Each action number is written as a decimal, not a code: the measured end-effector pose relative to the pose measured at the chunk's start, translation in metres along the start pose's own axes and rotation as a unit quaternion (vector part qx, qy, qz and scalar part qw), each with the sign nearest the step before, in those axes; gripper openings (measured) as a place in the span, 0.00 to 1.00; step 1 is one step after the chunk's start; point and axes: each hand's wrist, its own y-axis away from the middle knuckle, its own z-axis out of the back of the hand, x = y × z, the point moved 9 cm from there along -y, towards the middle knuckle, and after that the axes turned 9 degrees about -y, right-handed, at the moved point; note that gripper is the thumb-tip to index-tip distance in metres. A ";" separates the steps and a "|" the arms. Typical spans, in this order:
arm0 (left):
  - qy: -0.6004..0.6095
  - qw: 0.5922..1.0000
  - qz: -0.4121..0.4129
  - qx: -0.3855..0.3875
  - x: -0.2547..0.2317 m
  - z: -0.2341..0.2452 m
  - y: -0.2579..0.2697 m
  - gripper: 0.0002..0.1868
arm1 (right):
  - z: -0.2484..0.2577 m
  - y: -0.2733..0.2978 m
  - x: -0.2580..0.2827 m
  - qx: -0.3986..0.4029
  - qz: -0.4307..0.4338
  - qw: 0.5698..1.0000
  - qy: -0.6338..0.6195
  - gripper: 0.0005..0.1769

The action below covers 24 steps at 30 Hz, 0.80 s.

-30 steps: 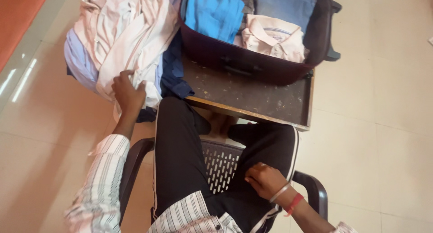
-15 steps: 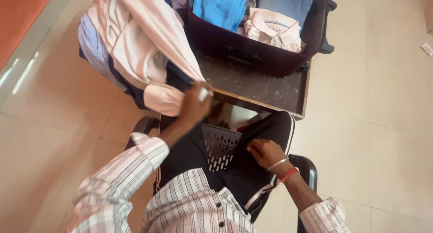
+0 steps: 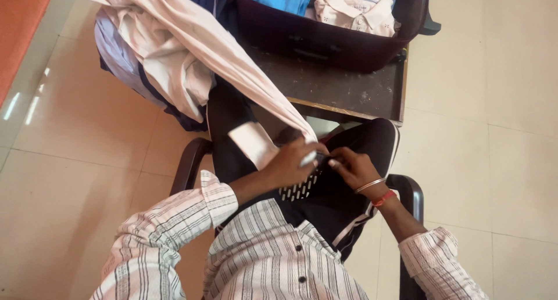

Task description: The person folds a patterned short-sleeved shirt and buttons the front of a white long-sleeved shirt by hand.

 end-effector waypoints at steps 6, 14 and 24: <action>0.010 0.986 -0.077 0.149 -0.036 -0.047 0.028 0.24 | -0.002 -0.001 -0.001 0.010 -0.042 0.959 -0.281 0.33; -0.022 0.944 -0.227 0.238 -0.052 -0.091 0.058 0.27 | -0.072 -0.029 0.031 0.050 -0.022 0.976 -0.212 0.31; -0.048 0.968 -0.172 0.177 -0.063 -0.005 0.017 0.34 | 0.046 -0.018 0.014 -0.169 0.016 0.932 -0.319 0.13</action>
